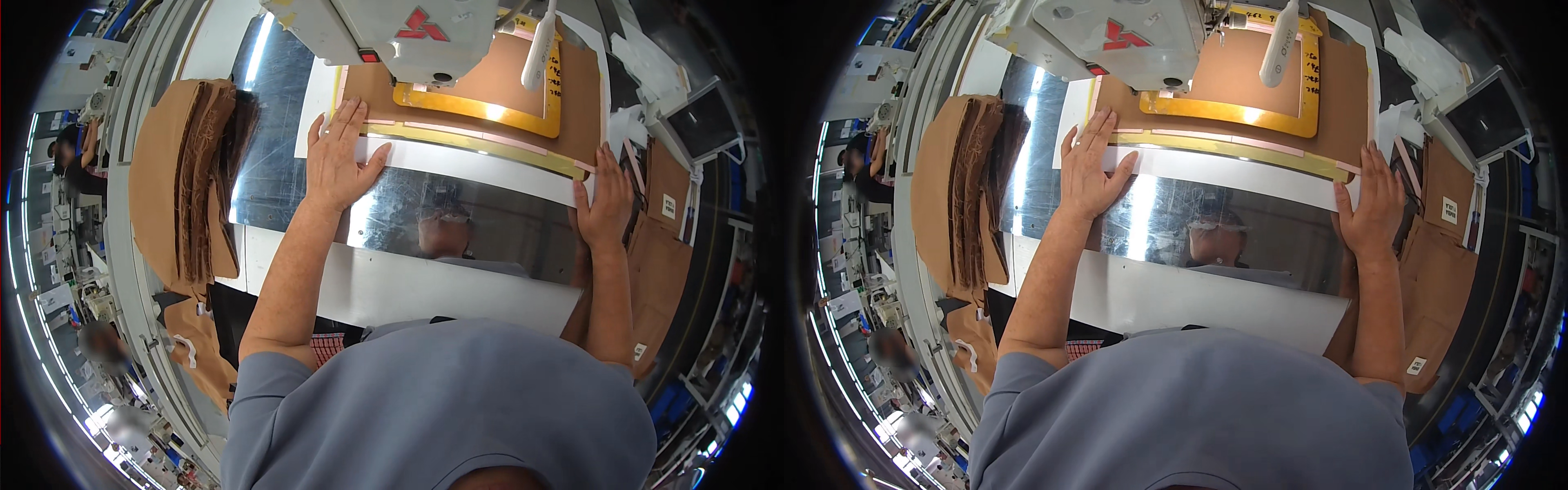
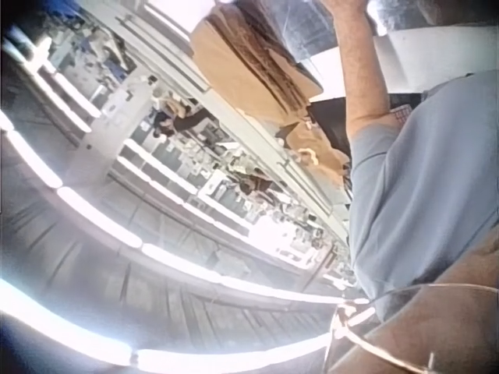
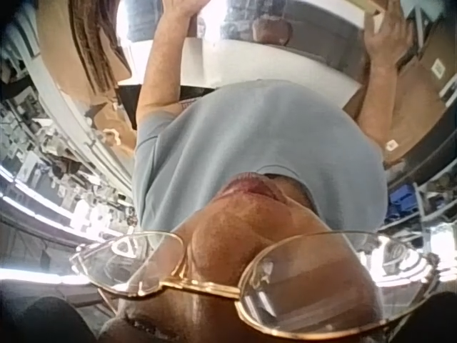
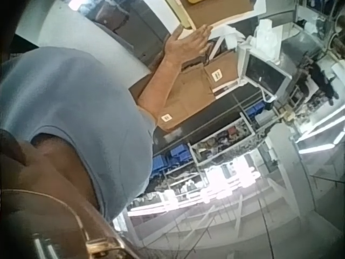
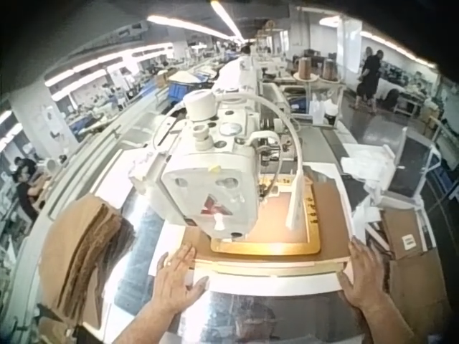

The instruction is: Operating an industrial sewing machine to assemble leather or fabric components for bags, and using snips to trim excess threads.

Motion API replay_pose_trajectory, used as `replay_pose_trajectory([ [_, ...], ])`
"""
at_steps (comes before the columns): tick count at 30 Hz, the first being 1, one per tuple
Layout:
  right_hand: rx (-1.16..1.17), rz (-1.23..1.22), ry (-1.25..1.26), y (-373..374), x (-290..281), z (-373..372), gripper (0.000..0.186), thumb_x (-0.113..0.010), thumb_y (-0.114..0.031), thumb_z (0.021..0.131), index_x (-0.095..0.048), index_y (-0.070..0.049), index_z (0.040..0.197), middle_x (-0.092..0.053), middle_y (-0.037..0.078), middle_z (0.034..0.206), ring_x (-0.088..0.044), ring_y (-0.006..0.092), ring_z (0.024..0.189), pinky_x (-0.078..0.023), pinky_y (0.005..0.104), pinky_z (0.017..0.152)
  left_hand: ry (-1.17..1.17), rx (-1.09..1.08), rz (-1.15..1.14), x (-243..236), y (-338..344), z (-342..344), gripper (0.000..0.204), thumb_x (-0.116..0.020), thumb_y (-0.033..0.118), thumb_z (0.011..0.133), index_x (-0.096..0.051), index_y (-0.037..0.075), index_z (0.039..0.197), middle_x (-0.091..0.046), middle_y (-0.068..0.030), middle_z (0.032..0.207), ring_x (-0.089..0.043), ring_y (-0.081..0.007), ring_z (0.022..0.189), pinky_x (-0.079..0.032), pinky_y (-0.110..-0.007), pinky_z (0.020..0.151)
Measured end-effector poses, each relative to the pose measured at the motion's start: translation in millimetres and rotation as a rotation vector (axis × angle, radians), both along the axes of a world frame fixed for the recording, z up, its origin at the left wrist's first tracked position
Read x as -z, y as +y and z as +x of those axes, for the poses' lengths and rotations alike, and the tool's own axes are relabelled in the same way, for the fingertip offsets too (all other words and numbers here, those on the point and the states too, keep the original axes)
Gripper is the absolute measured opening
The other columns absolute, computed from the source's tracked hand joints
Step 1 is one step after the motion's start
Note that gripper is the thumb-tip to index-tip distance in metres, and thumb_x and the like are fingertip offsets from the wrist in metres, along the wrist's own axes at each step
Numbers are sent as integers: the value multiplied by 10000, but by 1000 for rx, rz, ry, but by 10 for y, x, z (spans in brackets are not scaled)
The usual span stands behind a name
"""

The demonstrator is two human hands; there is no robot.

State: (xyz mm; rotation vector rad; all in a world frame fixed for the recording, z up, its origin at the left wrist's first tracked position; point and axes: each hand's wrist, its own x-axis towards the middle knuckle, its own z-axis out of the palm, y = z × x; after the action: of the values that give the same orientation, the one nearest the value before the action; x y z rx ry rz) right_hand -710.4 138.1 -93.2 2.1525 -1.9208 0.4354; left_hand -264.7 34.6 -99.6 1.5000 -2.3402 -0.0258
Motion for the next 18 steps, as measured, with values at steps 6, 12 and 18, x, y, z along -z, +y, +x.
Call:
replay_pose_trajectory([
  [6,-88,-30,19,61,-130,69,416,-692,-319,958,-694,-147,1336,-666,62,1424,-580,246,1353,-329,532,1195,20,76,-55,-29,5,12,602,-665,398,972,-606,105,1494,-592,-146,1539,-538,-274,1445,-251,-503,1256],
  [12,-73,-89,-80,78,-64,64,336,-701,-345,966,-748,-163,1243,-727,23,1316,-647,193,1252,-343,520,1188,-12,73,2,-7,-45,22,597,-658,384,959,-601,146,1503,-583,-106,1557,-496,-280,1486,-234,-509,1269],
  [18,-63,-110,-71,84,-21,68,366,-695,-393,981,-746,-165,1263,-725,34,1337,-638,194,1280,-343,520,1200,-53,54,6,53,-59,51,604,-597,444,996,-579,147,1521,-562,-85,1583,-462,-257,1515,-179,-493,1295],
])
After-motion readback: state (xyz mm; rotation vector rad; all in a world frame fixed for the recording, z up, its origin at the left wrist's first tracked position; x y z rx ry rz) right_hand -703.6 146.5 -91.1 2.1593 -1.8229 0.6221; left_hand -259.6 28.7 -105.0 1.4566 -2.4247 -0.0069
